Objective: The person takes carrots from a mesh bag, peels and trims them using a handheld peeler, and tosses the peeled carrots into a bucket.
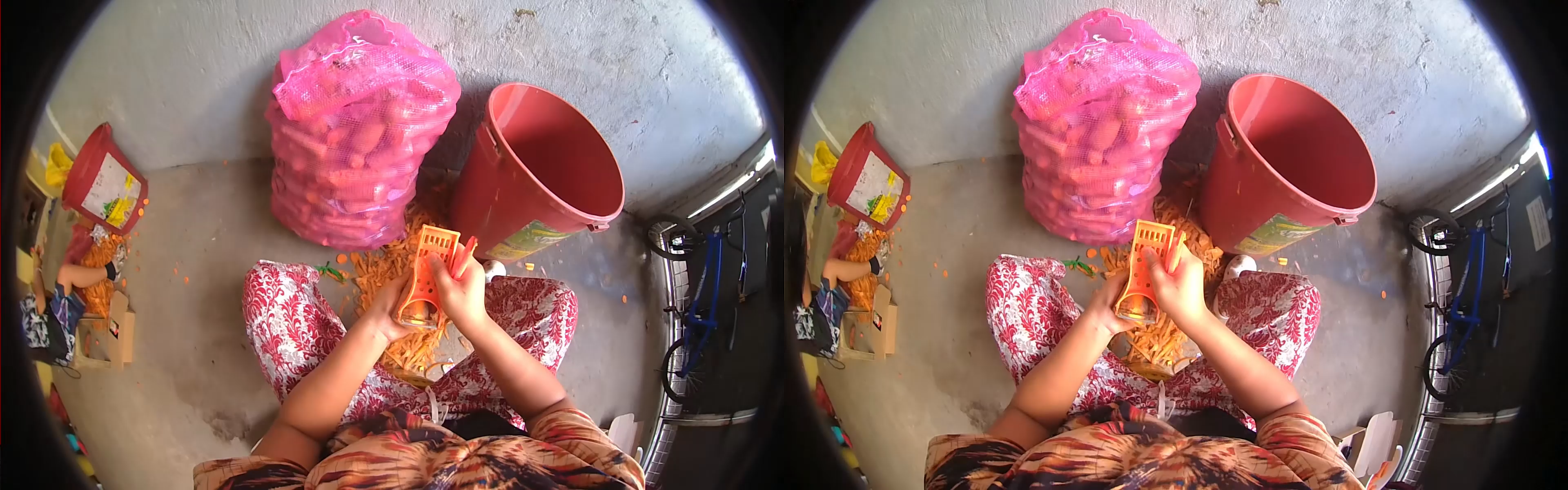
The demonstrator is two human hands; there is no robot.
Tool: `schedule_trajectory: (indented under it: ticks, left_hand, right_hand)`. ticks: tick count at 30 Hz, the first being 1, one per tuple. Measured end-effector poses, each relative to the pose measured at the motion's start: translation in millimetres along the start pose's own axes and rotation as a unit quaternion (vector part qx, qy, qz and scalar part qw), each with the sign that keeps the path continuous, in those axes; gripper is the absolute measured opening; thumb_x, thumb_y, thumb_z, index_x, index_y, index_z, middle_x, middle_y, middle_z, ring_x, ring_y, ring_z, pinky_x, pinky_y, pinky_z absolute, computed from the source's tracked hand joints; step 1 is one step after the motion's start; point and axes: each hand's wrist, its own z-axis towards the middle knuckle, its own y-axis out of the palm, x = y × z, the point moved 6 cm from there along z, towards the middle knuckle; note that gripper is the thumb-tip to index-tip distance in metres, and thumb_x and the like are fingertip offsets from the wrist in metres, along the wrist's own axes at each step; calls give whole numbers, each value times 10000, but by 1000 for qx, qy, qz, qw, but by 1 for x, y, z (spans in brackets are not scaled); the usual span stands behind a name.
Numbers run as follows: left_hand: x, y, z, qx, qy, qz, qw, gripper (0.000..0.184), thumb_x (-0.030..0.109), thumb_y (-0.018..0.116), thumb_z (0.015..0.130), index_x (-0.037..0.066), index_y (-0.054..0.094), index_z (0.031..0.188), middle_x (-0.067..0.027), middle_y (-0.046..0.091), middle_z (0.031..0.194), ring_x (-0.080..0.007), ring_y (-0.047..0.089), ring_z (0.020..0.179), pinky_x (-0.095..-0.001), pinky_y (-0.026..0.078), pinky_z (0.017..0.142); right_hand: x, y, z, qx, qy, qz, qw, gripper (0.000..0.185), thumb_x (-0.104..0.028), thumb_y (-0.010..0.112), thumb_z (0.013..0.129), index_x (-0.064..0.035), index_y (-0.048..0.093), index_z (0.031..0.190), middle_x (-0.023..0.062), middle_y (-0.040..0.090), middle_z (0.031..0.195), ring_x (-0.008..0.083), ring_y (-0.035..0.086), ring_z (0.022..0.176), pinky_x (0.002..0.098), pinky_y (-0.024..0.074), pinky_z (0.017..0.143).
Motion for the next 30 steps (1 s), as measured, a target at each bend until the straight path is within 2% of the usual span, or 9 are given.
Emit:
schedule_trajectory:
  ticks: [5, 7, 9, 13, 15, 19, 25, 27, 30]
  left_hand:
    - [-6, -12, 4, -61, -26, 124, 990, 355, 326, 337, 898, 32, 505, 1006, -107, 598, 802, -211, 603, 662, -335, 506, 554]
    - [-17, -23, 4, -46, -57, 155, 985, 395, 366, 322, 900, 32, 488, 1029, -116, 592, 778, -212, 595, 636, -314, 495, 544]
    - [-17, -25, 6, -52, -38, 141, 988, 403, 388, 331, 895, 39, 483, 1026, -124, 586, 800, -227, 593, 680, -358, 497, 582]
    - [-6, -18, 9, -60, -35, 63, 996, 408, 409, 339, 888, 49, 479, 1019, -129, 577, 866, -261, 582, 778, -445, 492, 643]
    - [-2, -12, 11, -187, -32, 13, 982, 376, 381, 337, 892, 63, 493, 1017, -114, 582, 885, -240, 584, 793, -432, 496, 641]
    - [1, -8, 9, -23, 9, 30, 999, 340, 344, 339, 893, 77, 502, 1024, -90, 595, 878, -222, 594, 742, -409, 500, 612]
    - [-5, -14, 8, 10, -4, 88, 996, 346, 332, 330, 896, 55, 502, 1014, -96, 600, 826, -218, 598, 656, -362, 502, 600]
    - [-10, -21, 6, -14, -13, 209, 978, 356, 332, 321, 899, 43, 501, 1004, -103, 596, 810, -216, 594, 652, -352, 499, 604]
    - [-28, -31, 5, -31, -48, 164, 985, 416, 389, 310, 900, 25, 484, 1002, -125, 579, 789, -234, 583, 665, -364, 492, 616]
  right_hand:
    - [9, -22, 20, 94, -147, -123, 977, 80, -85, 565, 796, -15, 526, 801, 68, 542, 600, 127, 512, 535, 281, 434, 508]
    - [24, -62, 61, 225, -34, -155, 961, 120, -97, 563, 800, -18, 491, 743, 58, 500, 552, 127, 468, 492, 274, 412, 483]
    - [28, -98, 87, 329, -85, -132, 931, 146, -115, 556, 811, -24, 481, 726, 36, 499, 540, 108, 448, 474, 256, 400, 471]
    - [-3, -64, 60, 161, 17, 40, 986, 92, -108, 553, 815, -26, 521, 789, -14, 515, 607, 60, 459, 518, 224, 394, 470]
    - [-3, -35, 31, 74, -3, 39, 997, 105, -71, 544, 803, -13, 547, 890, 5, 561, 694, 64, 499, 591, 226, 420, 519]
    - [5, -5, 5, 5, -6, 6, 1000, 113, -82, 557, 798, -2, 545, 877, 77, 592, 698, 114, 551, 620, 273, 445, 558]
    - [13, -6, 2, 15, -47, -82, 995, 126, -97, 574, 785, 1, 541, 858, 105, 586, 682, 164, 560, 603, 290, 451, 573]
    - [31, -30, 28, 109, -56, -98, 988, 130, -117, 570, 791, 6, 531, 812, 118, 577, 654, 188, 552, 568, 300, 450, 558]
    - [58, -87, 80, 259, -22, -192, 946, 145, -119, 559, 804, 4, 501, 757, 86, 553, 597, 154, 512, 516, 294, 438, 515]
